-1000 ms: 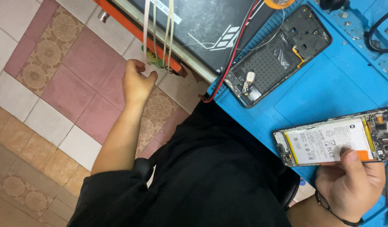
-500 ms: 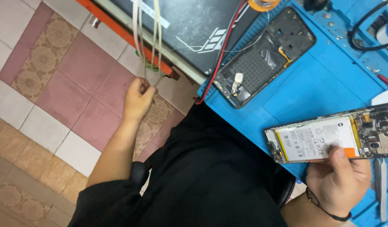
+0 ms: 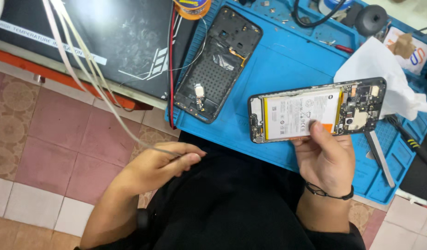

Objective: The person handles a disassembled smartphone, aligns and places the motherboard into the chassis, then installs the battery and connects its ribbon cable using tweezers. The person briefly connects a charging cable to test the device before continuing with internal component placement.

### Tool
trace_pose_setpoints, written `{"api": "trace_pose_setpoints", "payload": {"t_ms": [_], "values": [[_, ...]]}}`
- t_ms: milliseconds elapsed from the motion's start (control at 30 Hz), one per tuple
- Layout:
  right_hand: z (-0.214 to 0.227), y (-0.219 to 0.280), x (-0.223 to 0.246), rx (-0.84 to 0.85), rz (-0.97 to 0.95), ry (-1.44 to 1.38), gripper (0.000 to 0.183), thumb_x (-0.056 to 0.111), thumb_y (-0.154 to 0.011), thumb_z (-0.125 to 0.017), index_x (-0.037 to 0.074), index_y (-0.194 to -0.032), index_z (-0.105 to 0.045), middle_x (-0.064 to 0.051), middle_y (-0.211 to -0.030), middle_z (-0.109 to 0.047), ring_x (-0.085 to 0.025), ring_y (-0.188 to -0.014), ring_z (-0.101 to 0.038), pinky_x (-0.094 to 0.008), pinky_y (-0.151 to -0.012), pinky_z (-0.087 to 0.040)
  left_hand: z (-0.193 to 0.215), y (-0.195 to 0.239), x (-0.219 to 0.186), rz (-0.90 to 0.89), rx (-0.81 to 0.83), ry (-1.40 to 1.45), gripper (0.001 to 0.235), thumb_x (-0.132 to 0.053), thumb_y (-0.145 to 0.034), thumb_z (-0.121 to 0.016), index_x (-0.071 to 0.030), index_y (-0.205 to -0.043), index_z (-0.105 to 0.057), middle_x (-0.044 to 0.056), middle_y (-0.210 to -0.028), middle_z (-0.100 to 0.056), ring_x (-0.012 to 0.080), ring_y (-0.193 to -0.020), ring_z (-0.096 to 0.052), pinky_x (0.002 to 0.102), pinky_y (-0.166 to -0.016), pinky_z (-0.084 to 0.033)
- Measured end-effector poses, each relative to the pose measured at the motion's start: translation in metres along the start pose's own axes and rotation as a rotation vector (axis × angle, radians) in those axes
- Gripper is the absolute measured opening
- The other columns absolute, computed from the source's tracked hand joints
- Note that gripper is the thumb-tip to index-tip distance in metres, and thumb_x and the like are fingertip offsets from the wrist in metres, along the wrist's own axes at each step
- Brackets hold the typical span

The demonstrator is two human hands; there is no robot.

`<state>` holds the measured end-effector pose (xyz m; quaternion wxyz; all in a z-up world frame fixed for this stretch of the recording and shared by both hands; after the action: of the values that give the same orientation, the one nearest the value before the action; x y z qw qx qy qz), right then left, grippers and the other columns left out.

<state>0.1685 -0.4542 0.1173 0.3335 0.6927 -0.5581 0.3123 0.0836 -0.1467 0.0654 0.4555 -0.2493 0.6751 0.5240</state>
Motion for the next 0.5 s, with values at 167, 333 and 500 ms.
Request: {"api": "trace_pose_setpoints", "payload": {"t_ms": [167, 333, 500], "values": [[0.001, 0.003, 0.005, -0.02, 0.049, -0.096, 0.033, 0.006, -0.11, -0.062, -0.002, -0.141, -0.056, -0.017, -0.134, -0.066, -0.029, -0.122, -0.067, -0.044, -0.106, -0.055, -0.018, -0.01, -0.084, -0.51, 0.082, 0.177, 0.025, -0.003, -0.099, -0.067, -0.002, -0.123, -0.07, 0.006, -0.099, -0.077, 0.0122, -0.088, -0.075, 0.024, -0.072, -0.061], [-0.006, 0.001, 0.01, 0.044, 0.084, -0.19, 0.035, 0.007, -0.112, -0.062, -0.002, -0.144, -0.052, -0.017, -0.142, -0.064, -0.03, -0.129, -0.064, -0.046, -0.112, -0.051, -0.025, -0.025, -0.112, -0.783, -0.13, 0.138, 0.025, 0.003, -0.102, -0.071, 0.003, -0.126, -0.071, 0.017, -0.119, -0.067, 0.019, -0.102, -0.069, 0.028, -0.089, -0.058], [-0.005, -0.001, 0.005, 0.045, 0.086, -0.212, 0.041, 0.01, -0.11, -0.062, -0.001, -0.148, -0.051, -0.015, -0.145, -0.062, -0.029, -0.134, -0.062, -0.048, -0.117, -0.048, -0.04, -0.049, -0.096, -0.619, -0.095, 0.68, 0.024, 0.004, -0.1, -0.069, 0.006, -0.124, -0.069, 0.016, -0.118, -0.072, 0.0225, -0.106, -0.074, 0.036, -0.095, -0.065]]}}
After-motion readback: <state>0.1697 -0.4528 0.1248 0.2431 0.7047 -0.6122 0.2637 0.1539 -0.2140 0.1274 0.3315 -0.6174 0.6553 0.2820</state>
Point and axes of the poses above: each hand's wrist, its own y-axis away from the middle knuckle, its own z-axis out of the back of the hand, x = y × z, the point moved 6 cm from there along -y, towards the middle knuckle
